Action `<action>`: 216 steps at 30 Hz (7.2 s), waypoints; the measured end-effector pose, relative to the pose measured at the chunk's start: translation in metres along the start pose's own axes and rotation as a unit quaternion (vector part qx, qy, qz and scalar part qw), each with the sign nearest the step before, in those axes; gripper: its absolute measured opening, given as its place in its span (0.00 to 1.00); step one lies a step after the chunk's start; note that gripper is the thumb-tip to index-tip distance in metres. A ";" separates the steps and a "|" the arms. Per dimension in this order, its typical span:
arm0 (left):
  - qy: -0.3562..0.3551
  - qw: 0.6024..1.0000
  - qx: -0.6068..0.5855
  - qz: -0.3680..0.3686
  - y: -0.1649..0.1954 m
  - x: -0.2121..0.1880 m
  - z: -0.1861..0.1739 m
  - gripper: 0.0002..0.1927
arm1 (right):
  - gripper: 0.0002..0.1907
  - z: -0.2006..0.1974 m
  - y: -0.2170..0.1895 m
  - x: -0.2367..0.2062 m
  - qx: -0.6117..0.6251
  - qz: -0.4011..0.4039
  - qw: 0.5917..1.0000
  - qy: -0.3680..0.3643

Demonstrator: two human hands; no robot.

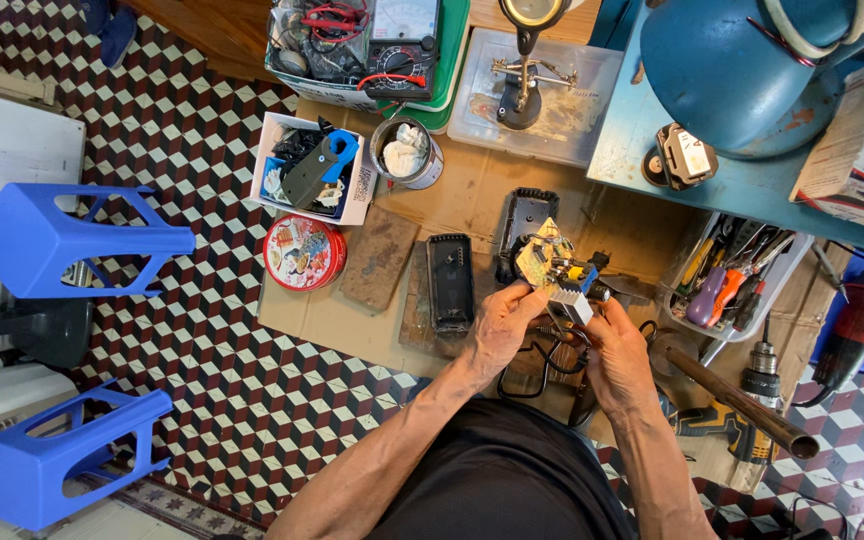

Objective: The person inspects a circuit board under a magnifying lamp, turning it over to view both sides. They connect the board to a power adapter, plug the adapter into a wall outlet, then use a multimeter with probes to test points on the board while reading the display.

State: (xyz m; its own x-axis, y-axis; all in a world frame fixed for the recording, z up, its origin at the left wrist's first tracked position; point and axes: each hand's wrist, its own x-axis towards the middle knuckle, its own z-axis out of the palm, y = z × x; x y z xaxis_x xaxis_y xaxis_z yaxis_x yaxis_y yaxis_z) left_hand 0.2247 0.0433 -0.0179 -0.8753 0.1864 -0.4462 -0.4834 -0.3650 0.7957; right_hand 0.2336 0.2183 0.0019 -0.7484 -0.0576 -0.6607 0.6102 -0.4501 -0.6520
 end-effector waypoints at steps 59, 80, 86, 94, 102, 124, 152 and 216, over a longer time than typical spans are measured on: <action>-0.068 0.998 -0.015 0.008 0.086 0.024 0.019 0.33 | 0.30 0.033 -0.085 0.009 -0.243 -0.182 0.953 0.023; -0.095 0.993 0.072 0.011 0.092 0.021 0.014 0.37 | 0.29 0.027 -0.091 0.024 -0.206 -0.070 0.974 -0.069; -0.093 0.994 0.050 -0.002 0.094 0.023 0.010 0.37 | 0.29 0.026 -0.092 0.028 -0.238 -0.067 0.966 -0.075; -0.070 0.996 -0.033 -0.045 0.095 0.027 0.008 0.36 | 0.26 0.034 -0.092 0.024 -0.183 -0.087 0.977 -0.064; -0.070 0.963 -0.243 -0.088 0.082 0.037 -0.001 0.26 | 0.21 0.055 -0.088 0.012 -0.180 -0.082 0.979 -0.047; -0.068 0.947 -0.284 -0.130 0.085 0.032 -0.010 0.29 | 0.21 0.046 -0.073 0.003 -0.174 -0.059 0.979 -0.090; -0.080 0.925 -0.359 -0.096 0.090 0.021 -0.019 0.38 | 0.33 0.078 -0.065 -0.016 -0.135 -0.077 0.970 -0.184; -0.208 0.907 -0.346 -0.123 0.034 0.030 -0.042 0.36 | 0.11 0.113 -0.054 -0.045 -0.504 -0.353 0.772 -0.159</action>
State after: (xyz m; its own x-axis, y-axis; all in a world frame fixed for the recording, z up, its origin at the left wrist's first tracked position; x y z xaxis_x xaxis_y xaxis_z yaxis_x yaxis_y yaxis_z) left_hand 0.1832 -0.0013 -0.0214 -0.7412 0.6158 -0.2674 -0.6663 -0.7233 0.1814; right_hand 0.2044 0.1443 0.1088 -0.9156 -0.4019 0.0114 -0.2056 0.4437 -0.8723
